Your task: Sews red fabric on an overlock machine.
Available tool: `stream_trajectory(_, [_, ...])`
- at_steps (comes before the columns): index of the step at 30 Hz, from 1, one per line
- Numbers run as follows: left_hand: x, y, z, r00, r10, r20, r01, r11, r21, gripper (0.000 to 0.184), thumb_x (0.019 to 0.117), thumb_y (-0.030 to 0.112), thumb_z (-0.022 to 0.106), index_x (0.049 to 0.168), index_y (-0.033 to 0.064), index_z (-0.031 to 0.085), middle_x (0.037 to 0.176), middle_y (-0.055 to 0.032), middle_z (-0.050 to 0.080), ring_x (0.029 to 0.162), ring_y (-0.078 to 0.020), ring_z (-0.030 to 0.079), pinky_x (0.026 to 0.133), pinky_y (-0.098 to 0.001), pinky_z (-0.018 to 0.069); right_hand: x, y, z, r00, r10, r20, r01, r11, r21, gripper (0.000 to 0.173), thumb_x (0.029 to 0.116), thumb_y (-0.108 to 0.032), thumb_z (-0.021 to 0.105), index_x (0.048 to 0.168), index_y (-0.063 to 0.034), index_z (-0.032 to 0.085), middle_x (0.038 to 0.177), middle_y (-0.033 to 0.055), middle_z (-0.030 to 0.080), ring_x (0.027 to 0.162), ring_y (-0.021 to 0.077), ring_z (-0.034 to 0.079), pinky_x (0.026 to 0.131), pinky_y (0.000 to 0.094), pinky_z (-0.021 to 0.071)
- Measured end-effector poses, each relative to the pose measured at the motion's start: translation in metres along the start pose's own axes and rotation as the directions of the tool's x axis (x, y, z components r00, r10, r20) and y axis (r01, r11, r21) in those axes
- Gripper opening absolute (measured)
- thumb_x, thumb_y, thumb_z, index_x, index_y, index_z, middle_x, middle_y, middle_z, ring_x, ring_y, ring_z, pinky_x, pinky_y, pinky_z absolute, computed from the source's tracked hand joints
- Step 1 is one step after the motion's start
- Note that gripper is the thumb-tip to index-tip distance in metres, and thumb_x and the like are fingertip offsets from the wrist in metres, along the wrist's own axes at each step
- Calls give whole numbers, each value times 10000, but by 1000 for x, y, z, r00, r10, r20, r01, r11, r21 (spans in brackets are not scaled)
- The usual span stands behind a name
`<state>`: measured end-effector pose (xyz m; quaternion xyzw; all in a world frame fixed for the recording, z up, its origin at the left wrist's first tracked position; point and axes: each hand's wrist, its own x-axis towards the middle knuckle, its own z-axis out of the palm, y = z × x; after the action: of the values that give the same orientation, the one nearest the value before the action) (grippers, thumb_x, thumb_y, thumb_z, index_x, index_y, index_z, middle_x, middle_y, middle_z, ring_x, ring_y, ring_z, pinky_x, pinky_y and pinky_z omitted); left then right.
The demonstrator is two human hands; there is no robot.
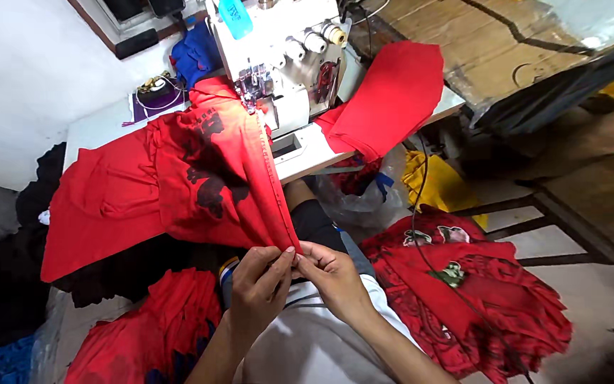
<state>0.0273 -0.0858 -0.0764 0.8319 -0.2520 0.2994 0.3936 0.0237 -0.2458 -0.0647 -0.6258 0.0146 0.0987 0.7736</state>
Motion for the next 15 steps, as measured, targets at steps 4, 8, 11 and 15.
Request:
stream_trajectory(4, [-2, -2, 1, 1000, 19, 14, -19, 1000, 17, 147, 912, 55, 717, 1041, 40, 786, 934, -83, 702, 869, -111, 663, 811, -218, 573, 0, -3, -2, 998, 12, 65, -14, 999, 33, 260, 1003, -40, 534, 1184, 27, 708, 978, 59, 769, 875, 125, 746, 827, 294, 635])
stream_trajectory(8, [-7, -3, 0, 998, 1, 68, -8, 995, 97, 249, 931, 157, 690, 1138, 40, 761, 1005, -92, 701, 938, -133, 665, 865, -255, 570, 9, -7, -2, 999, 20, 28, -22, 999, 45, 263, 1009, -124, 561, 1174, -1, 723, 978, 39, 765, 852, 107, 732, 778, 275, 623])
stream_trajectory(11, [-18, -12, 4, 993, -25, 118, 18, 998, 57, 289, 936, 223, 693, 1175, 70, 747, 1078, -100, 702, 1007, -128, 675, 909, -267, 577, 24, -4, -7, 1000, 22, -13, -23, 998, -54, 261, 1012, -210, 607, 1147, -44, 756, 928, 5, 768, 850, 87, 732, 799, 267, 621])
stream_trajectory(15, [-26, -7, 14, 980, -57, 193, 43, 996, 77, 232, 912, 226, 694, 1072, 76, 770, 1059, -112, 712, 1005, -143, 687, 906, -269, 583, 33, 6, -12, 994, 88, -63, -97, 982, -159, 237, 912, -360, 757, 980, -140, 811, 843, -28, 773, 782, 80, 735, 739, 299, 628])
